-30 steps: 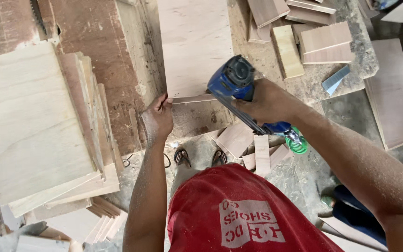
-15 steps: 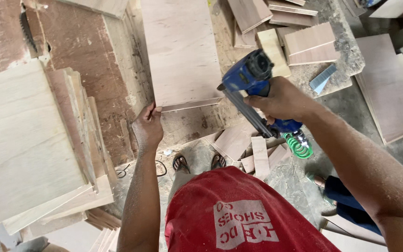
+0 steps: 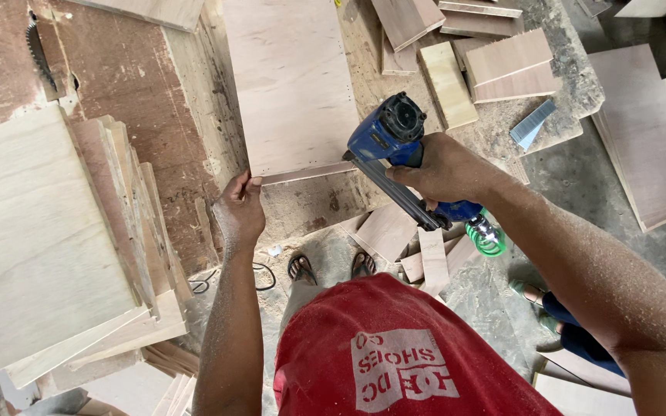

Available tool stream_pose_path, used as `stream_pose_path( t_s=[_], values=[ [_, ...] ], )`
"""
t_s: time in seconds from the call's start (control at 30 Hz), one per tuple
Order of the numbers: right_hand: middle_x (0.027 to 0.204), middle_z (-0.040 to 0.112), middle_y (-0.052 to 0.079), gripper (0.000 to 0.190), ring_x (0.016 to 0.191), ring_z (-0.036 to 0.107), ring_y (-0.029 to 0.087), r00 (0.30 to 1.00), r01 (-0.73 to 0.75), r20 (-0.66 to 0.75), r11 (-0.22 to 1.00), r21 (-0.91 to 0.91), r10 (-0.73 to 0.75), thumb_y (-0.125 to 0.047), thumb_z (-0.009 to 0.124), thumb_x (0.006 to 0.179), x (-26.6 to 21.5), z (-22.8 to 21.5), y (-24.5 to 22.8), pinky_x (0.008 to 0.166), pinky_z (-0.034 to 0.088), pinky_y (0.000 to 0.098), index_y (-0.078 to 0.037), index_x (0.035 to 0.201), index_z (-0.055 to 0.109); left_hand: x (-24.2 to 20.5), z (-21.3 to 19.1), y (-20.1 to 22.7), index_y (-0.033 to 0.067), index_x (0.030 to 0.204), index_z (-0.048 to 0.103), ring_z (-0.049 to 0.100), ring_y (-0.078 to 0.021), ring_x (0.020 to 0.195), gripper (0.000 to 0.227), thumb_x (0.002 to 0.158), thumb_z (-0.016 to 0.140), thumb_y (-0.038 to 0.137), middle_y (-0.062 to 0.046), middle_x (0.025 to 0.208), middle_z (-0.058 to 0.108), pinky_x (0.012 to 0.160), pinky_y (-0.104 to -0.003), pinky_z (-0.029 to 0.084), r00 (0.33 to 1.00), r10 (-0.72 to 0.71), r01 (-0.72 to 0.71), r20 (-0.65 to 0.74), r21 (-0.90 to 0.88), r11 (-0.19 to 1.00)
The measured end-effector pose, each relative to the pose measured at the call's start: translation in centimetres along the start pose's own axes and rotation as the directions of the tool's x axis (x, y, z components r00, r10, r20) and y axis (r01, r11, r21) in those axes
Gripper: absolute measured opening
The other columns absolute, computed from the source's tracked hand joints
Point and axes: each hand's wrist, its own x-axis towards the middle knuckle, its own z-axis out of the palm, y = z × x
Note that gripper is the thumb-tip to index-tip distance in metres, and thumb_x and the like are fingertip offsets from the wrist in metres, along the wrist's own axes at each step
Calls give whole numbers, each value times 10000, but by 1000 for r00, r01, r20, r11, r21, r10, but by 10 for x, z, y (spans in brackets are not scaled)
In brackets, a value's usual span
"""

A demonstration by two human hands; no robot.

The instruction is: The person assembles wooden boxes by attaching thin wooden strips to the edges of rectangular plywood panels using a pneumatic nail gun. They repeatedly position the strips, secure them with nails, and flip the panels to work on different sides.

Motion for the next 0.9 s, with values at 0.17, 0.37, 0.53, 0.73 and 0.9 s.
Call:
stream_pose_path(
  t_s=[0.17, 0.37, 0.53, 0.73, 0.9],
  values=[
    [467, 616, 142, 246, 505, 733, 301, 1000, -9, 16, 999, -43, 10, -266, 649, 915, -4, -1, -6, 713, 580, 420, -46, 809, 685, 1, 2, -8, 103, 1236, 741, 701, -284, 1117, 233, 1023, 720, 195, -181, 1155, 751, 973, -444, 556, 1000, 24, -24, -15, -9, 1000],
    [469, 621, 148, 253, 511, 740, 310, 999, -40, 3, 997, -61, 41, -291, 687, 877, -1, 0, 4, 730, 580, 438, -45, 821, 701, 10, 5, -42, 116, 1244, 745, 693, -242, 1083, 241, 1018, 730, 196, -171, 1154, 751, 945, -419, 570, 999, -9, 7, -38, -44, 999],
    [482, 629, 169, 280, 535, 748, 338, 1000, -1, -13, 1000, 17, 1, -275, 663, 912, -16, -12, -3, 719, 577, 470, -18, 813, 714, 5, 3, -28, 95, 1238, 742, 704, -269, 1086, 241, 1011, 722, 173, -195, 1138, 747, 928, -408, 589, 1000, -3, 3, -28, -4, 1000],
    [469, 615, 185, 303, 471, 706, 351, 999, 11, -43, 995, 95, -7, -214, 644, 937, -18, -20, 13, 664, 587, 472, -7, 721, 693, 5, -2, -21, 82, 1252, 731, 692, -305, 1121, 243, 1021, 711, 155, -209, 1166, 740, 963, -466, 560, 1000, 13, -13, -18, 10, 1000],
    [472, 625, 170, 305, 455, 706, 330, 1000, 15, -18, 996, 88, -14, -207, 638, 934, -16, -19, 12, 652, 605, 472, -29, 690, 677, 6, 0, -39, 72, 1253, 728, 678, -282, 1143, 250, 1014, 716, 145, -204, 1172, 739, 993, -461, 544, 1000, 17, -17, -25, -21, 1000]
  ],
)
